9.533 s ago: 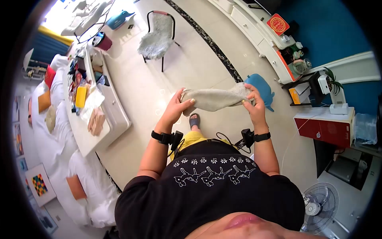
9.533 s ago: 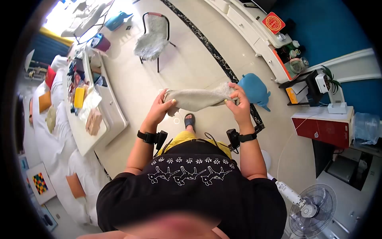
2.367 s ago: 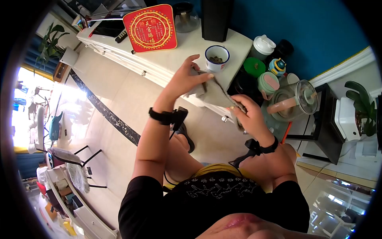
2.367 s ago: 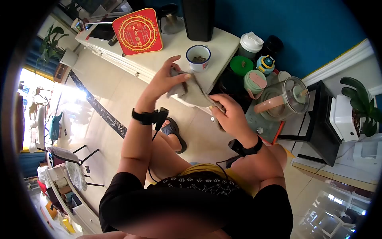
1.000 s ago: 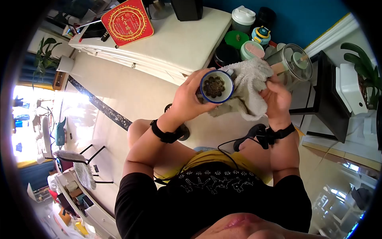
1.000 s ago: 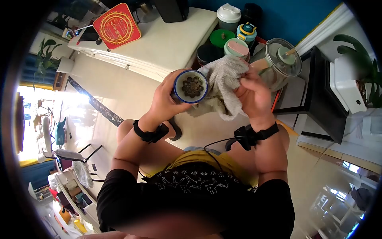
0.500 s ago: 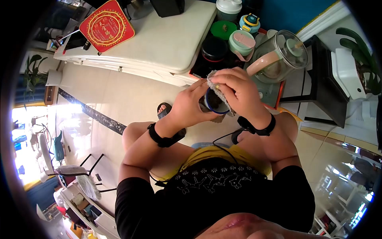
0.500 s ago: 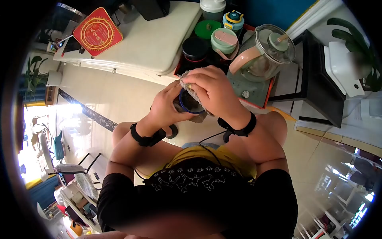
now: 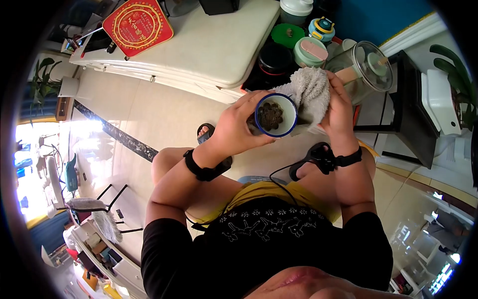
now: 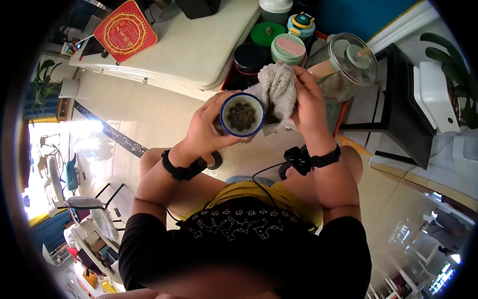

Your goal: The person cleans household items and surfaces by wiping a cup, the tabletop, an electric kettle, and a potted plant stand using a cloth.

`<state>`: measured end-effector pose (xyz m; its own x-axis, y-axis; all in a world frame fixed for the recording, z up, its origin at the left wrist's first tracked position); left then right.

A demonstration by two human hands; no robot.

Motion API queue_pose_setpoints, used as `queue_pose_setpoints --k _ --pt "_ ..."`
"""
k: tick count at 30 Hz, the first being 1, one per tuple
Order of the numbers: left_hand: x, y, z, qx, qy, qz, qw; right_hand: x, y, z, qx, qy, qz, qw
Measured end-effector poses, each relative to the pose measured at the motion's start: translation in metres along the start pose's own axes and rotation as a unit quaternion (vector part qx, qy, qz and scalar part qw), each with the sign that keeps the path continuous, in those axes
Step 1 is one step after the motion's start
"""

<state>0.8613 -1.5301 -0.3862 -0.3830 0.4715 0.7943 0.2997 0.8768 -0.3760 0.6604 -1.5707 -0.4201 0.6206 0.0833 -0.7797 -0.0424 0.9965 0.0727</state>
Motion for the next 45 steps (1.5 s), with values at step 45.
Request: queue_pose_setpoints --k 45 --pt "-0.032 -0.005 -0.03 0.118 0.139 -0.057 0.982 0.072 0.032 0.039 -0.07 -0.055 0.198 0.976"
Point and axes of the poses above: each hand's wrist, its own y-axis away from the middle knuckle, its own z-axis out of the palm, x = y × z, the point moved 7 cm from there along -y, towards the middle knuckle, and after that the axes turned 6 degrees about x, right-handed, at the moved point
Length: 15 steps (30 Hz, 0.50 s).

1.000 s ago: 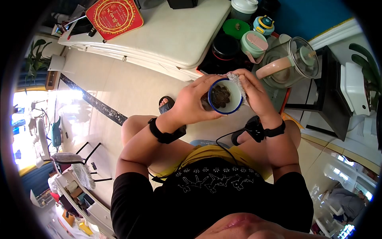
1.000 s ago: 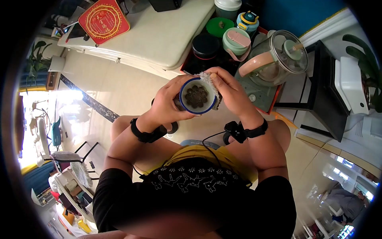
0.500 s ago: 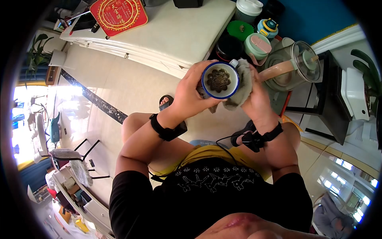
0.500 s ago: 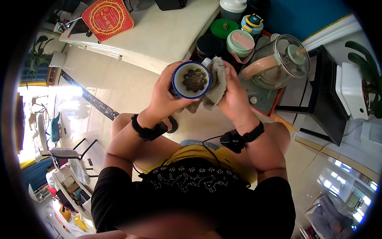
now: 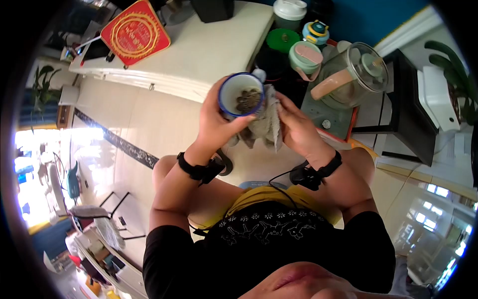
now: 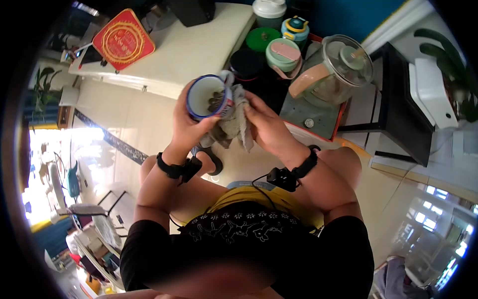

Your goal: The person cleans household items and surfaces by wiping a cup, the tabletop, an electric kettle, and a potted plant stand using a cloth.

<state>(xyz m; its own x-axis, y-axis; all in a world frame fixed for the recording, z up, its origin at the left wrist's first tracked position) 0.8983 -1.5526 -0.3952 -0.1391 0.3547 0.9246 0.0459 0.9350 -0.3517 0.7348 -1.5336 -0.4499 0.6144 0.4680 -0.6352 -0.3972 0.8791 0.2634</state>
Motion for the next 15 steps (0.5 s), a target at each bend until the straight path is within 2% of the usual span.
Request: queue_pose_setpoints --k 1,3,5,7,10,15 --pt "-0.004 -0.002 -0.006 0.026 0.036 -0.031 0.999 -0.001 0.0 -0.001 0.004 -0.003 -0.01 1.0" --pt "-0.006 -0.006 -0.016 0.043 0.041 -0.032 0.998 0.003 0.0 0.001 -0.032 0.031 0.012 0.999" --pt "-0.005 -0.009 -0.023 0.054 0.028 -0.026 0.998 0.002 0.001 0.0 -0.012 0.041 0.013 0.999" --pt "-0.009 -0.01 -0.032 0.094 -0.001 -0.04 0.995 0.0 0.0 0.0 -0.033 0.083 -0.015 0.996" --pt "-0.01 -0.013 -0.035 0.097 0.009 -0.036 0.995 -0.005 0.0 -0.006 0.022 0.068 -0.013 0.997" --pt "-0.01 -0.018 -0.039 0.119 -0.001 -0.044 0.992 -0.02 -0.001 -0.004 -0.005 0.028 -0.025 0.999"
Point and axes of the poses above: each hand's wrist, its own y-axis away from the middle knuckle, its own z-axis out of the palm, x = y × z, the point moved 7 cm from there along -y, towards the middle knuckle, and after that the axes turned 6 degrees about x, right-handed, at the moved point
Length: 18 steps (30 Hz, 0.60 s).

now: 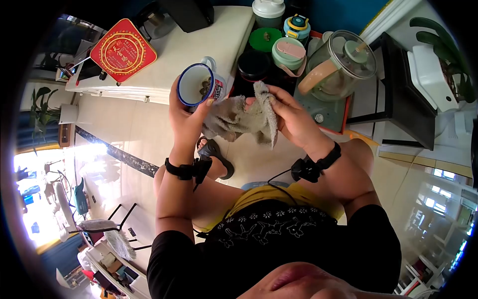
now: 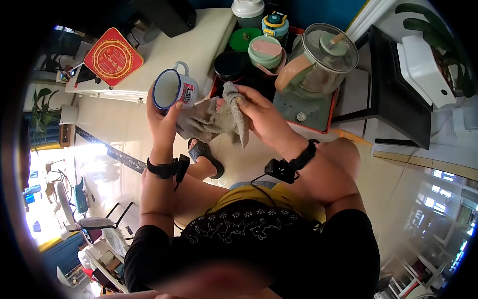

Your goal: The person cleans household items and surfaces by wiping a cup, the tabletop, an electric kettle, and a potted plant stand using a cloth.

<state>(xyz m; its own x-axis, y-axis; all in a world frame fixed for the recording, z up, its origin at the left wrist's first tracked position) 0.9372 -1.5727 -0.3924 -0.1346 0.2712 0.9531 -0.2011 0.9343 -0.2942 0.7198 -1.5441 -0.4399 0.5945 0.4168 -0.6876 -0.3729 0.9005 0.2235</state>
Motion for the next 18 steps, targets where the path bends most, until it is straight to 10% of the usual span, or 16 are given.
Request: queue_pose_setpoints --k 18 --pt "0.002 -0.044 -0.041 0.075 -0.056 0.044 0.995 -0.032 0.006 0.028 -0.057 0.08 -0.01 0.995"
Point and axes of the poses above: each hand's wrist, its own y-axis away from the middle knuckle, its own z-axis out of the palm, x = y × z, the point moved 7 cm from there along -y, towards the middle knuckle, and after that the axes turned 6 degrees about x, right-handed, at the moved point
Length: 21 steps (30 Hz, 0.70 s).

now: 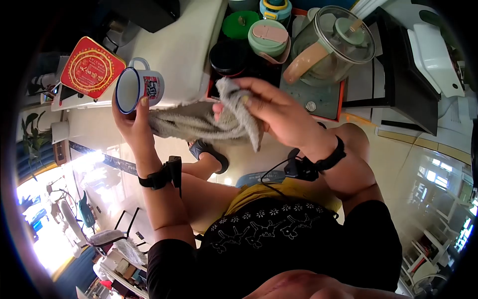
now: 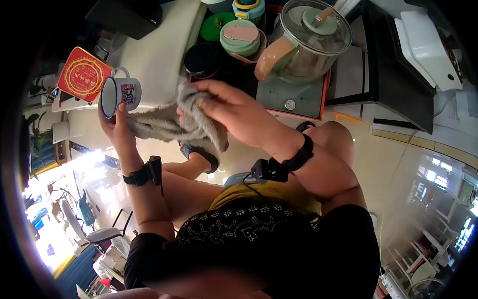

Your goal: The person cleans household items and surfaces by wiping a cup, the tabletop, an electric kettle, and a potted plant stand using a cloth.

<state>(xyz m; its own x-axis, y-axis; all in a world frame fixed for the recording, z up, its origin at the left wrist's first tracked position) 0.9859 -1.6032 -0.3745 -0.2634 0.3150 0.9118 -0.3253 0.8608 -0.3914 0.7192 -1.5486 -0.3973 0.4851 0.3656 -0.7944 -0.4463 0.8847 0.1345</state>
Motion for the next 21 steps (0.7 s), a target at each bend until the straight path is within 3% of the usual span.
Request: queue_pose_setpoints --k 2,6,14,21 --pt "-0.01 -0.006 -0.002 0.012 0.001 -0.013 1.0 0.001 -0.003 0.002 -0.007 0.051 0.005 0.999" --pt "-0.014 -0.019 0.01 0.011 0.025 -0.01 1.0 -0.004 -0.011 0.009 -0.041 -0.006 -0.012 0.999" --pt "-0.031 -0.007 0.029 -0.014 0.001 -0.071 0.997 0.006 -0.017 -0.017 0.021 -0.032 -0.032 0.999" --pt "-0.043 -0.003 0.036 -0.031 -0.083 -0.046 0.995 0.01 -0.014 -0.025 0.046 -0.017 -0.022 0.999"
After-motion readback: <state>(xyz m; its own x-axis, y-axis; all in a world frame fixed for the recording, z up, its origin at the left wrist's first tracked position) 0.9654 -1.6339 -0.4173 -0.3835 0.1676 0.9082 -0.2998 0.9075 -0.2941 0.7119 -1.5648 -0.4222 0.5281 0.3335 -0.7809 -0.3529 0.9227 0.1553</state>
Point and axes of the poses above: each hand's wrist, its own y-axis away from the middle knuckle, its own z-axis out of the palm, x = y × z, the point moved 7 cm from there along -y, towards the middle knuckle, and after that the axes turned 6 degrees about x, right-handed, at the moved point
